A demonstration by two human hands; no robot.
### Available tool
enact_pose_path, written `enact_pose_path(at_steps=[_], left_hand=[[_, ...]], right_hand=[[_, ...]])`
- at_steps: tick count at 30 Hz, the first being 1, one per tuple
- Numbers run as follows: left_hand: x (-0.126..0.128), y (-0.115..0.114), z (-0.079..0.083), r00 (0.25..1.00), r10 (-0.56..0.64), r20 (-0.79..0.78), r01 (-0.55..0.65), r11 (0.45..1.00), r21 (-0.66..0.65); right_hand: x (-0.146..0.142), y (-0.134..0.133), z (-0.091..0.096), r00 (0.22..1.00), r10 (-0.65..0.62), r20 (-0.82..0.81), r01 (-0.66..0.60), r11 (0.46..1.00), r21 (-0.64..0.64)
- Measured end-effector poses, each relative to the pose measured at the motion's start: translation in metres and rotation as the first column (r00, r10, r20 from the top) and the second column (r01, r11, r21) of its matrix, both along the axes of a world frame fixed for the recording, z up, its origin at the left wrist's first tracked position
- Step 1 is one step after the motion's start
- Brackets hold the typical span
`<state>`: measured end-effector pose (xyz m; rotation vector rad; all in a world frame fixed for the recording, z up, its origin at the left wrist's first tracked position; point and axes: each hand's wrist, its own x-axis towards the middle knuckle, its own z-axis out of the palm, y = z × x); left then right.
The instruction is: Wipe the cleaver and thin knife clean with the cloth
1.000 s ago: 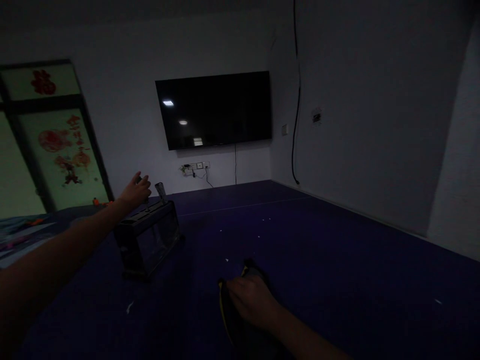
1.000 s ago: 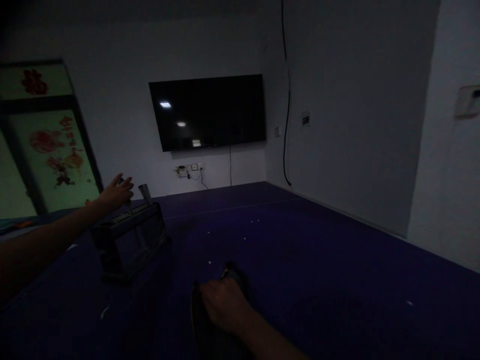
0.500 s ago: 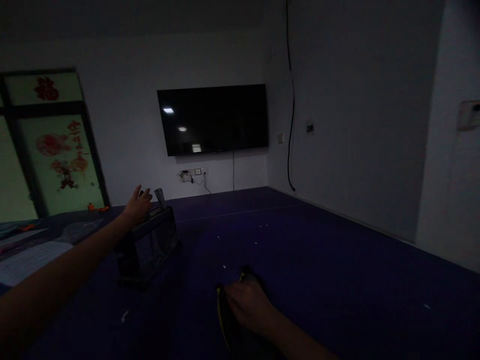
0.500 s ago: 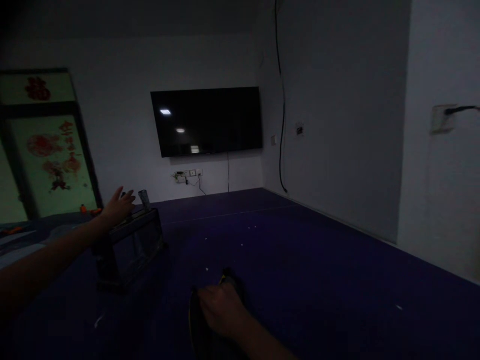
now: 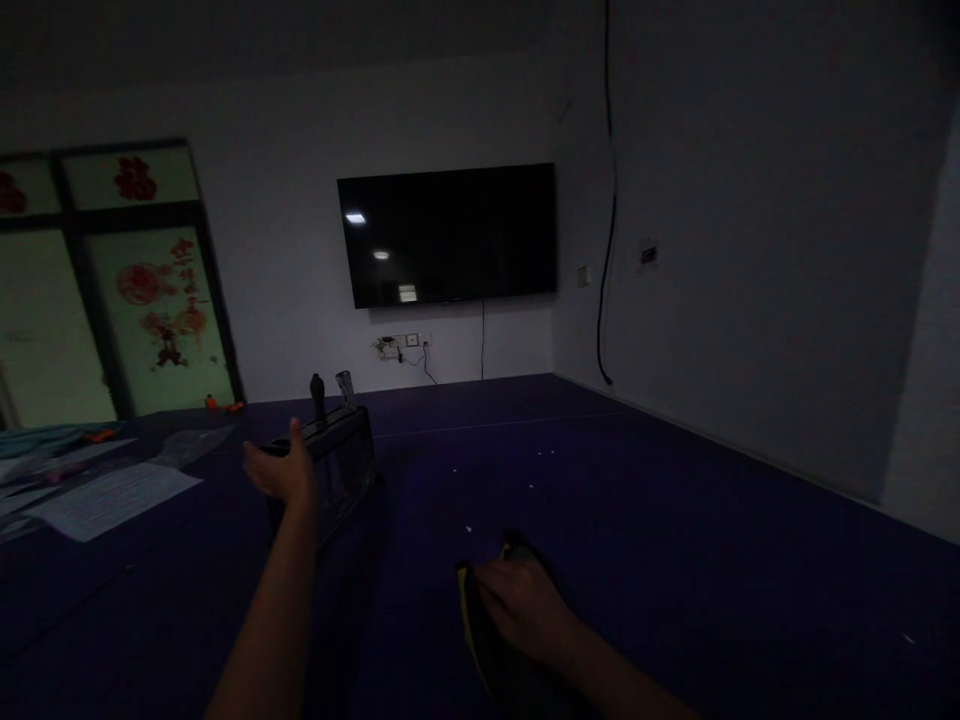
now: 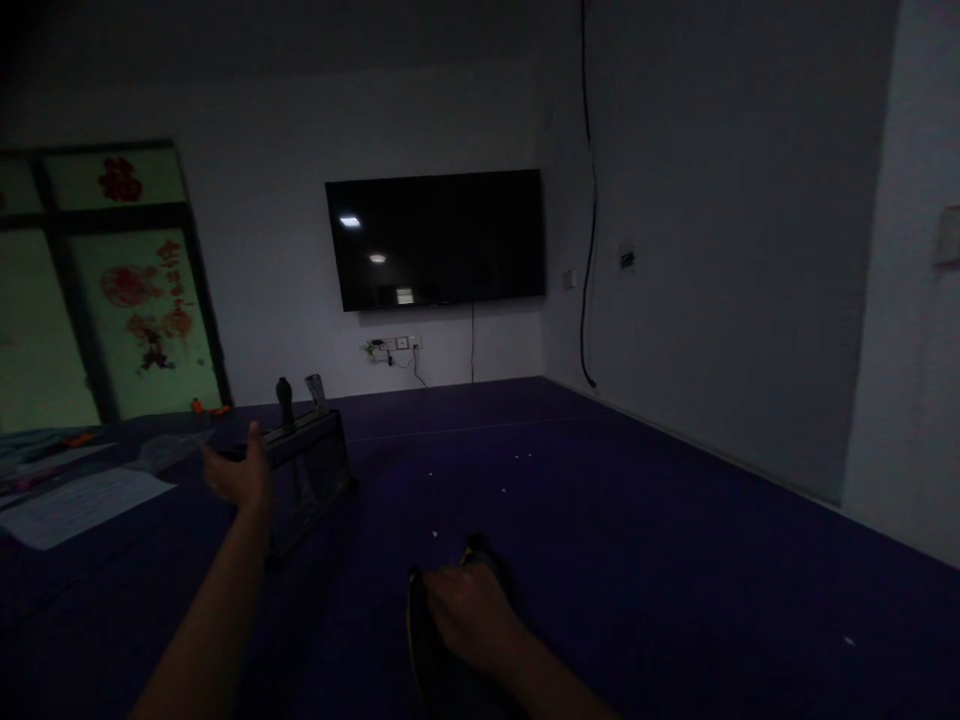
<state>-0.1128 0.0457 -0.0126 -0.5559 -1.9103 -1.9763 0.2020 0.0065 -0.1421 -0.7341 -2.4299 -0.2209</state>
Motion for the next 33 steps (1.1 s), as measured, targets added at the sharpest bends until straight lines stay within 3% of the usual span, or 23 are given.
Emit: enact_pose_path(at_steps=[5,11,13,17,24,33], left_hand=[[-0.003,0.014,-0.020,0.990,0.094,-0.104,-0.092,0.996,0.021],[-0.010,0.008,-0.016,0.998,-0.061,-0.031,0.059,0.996,-0.063],[-0.008,0.005,-0.013,0.998,-0.064,-0.005,0.064,0.993,-0.095],[-0.006,0.002,-0.011,0.999,-0.036,0.007,0.036,0.995,-0.098],[-0.018,0.001,-0.026,0.988,-0.032,-0.154,0.018,0.996,-0.092],[-0.045,0.016,-0.044,0.972,-0.038,-0.231,0.038,0.999,-0.003]], right_hand=[[0.000,-0.001,0.000,0.999,-0.053,-0.010,0.052,0.993,-0.102],[0.000,0.003,0.002,0.948,-0.315,-0.049,0.298,0.930,-0.216],[0.001,0.005,0.003,0.927,-0.368,-0.076,0.338,0.905,-0.260],[0.003,0.007,0.004,0.915,-0.390,-0.102,0.342,0.884,-0.317],[0.002,0.008,0.002,0.889,-0.449,-0.092,0.400,0.858,-0.322],[0.016,0.030,-0.007,0.828,-0.445,-0.342,0.320,0.874,-0.365]])
